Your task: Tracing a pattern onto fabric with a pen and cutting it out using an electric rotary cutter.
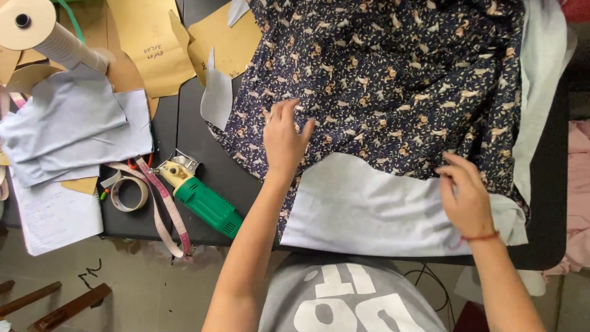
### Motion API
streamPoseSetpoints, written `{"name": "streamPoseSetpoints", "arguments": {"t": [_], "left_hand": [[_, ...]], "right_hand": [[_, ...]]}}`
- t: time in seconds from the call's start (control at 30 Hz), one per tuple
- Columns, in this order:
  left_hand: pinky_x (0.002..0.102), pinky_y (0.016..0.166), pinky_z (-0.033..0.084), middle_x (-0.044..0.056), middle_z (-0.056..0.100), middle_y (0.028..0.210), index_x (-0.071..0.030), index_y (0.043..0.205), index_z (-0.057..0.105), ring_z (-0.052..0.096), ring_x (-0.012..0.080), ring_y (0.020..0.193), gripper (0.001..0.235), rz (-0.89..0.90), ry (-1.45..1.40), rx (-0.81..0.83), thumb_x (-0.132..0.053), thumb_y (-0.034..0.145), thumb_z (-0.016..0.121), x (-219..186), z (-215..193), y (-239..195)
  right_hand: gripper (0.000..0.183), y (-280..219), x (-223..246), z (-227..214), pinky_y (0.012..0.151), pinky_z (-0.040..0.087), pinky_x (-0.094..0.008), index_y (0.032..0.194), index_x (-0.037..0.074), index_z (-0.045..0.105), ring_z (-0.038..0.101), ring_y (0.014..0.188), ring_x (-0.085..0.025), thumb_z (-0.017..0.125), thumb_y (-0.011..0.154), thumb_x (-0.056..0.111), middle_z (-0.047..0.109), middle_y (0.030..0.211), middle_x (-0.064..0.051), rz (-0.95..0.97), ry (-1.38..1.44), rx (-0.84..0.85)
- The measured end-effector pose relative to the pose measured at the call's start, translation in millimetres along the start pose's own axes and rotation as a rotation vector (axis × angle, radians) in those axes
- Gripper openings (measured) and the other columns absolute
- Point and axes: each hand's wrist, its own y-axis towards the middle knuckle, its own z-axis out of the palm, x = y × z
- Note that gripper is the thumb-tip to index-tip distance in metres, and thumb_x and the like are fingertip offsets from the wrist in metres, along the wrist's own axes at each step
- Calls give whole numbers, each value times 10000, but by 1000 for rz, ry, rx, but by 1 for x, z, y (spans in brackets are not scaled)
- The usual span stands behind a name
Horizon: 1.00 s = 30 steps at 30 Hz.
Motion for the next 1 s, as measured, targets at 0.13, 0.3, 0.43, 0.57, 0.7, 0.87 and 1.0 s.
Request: {"name": "streamPoseSetpoints", "arguments": {"t": [0.13,0.3,0.43,0.57,0.7,0.87,1.0], "left_hand": [[352,489,428,102,510,843,-96,920,475,489,243,703,404,-253,157,225,-428,742,620,36,58,31],[290,414,399,69,460,784,-71,780,404,421,171,598,224,-315,108,326,-223,821,563,40,40,34],[358,389,328,114,446,808,-81,772,393,441,255,554,205,-279,103,-2,-192,826,557,67,25,35],[364,461,336,94,424,785,-77,826,470,425,268,624,85,33,293,-175,-8,845,424,44,15,32],[377,418,323,88,443,650,-81,681,489,441,276,552,116,165,88,149,-100,772,559,11,28,3],[368,434,323,4,513,631,-140,782,441,480,234,492,421,5,97,505,-333,606,771,27,58,-36],[333,414,347,-8,474,621,-144,685,511,438,178,482,236,47,-47,644,-208,654,736,-4,-13,-37]], "right_hand": [[260,34,-50,29,992,311,-418,1063,-44,534,383,1181,-335,437,825,-1,413,1274,-204,-8,-15,180],[243,16,-85,20,966,334,-413,1078,-14,567,437,1150,-325,477,859,39,453,1276,-188,133,-126,108],[200,15,-77,10,933,385,-425,1046,-23,601,483,1100,-302,512,891,68,505,1193,-182,108,-115,78],[235,18,-67,-8,717,432,-315,898,54,631,563,755,-202,563,852,275,588,937,-66,407,-91,341],[339,28,-54,-27,702,428,-317,901,72,625,557,793,-195,647,708,350,611,913,-59,736,-210,689],[437,11,-71,-36,576,469,-254,1059,212,568,661,667,-172,620,698,453,710,858,-34,648,-476,970],[294,-23,-91,-59,679,430,-215,912,243,606,652,739,-137,622,687,431,696,831,41,553,-492,947]]}}
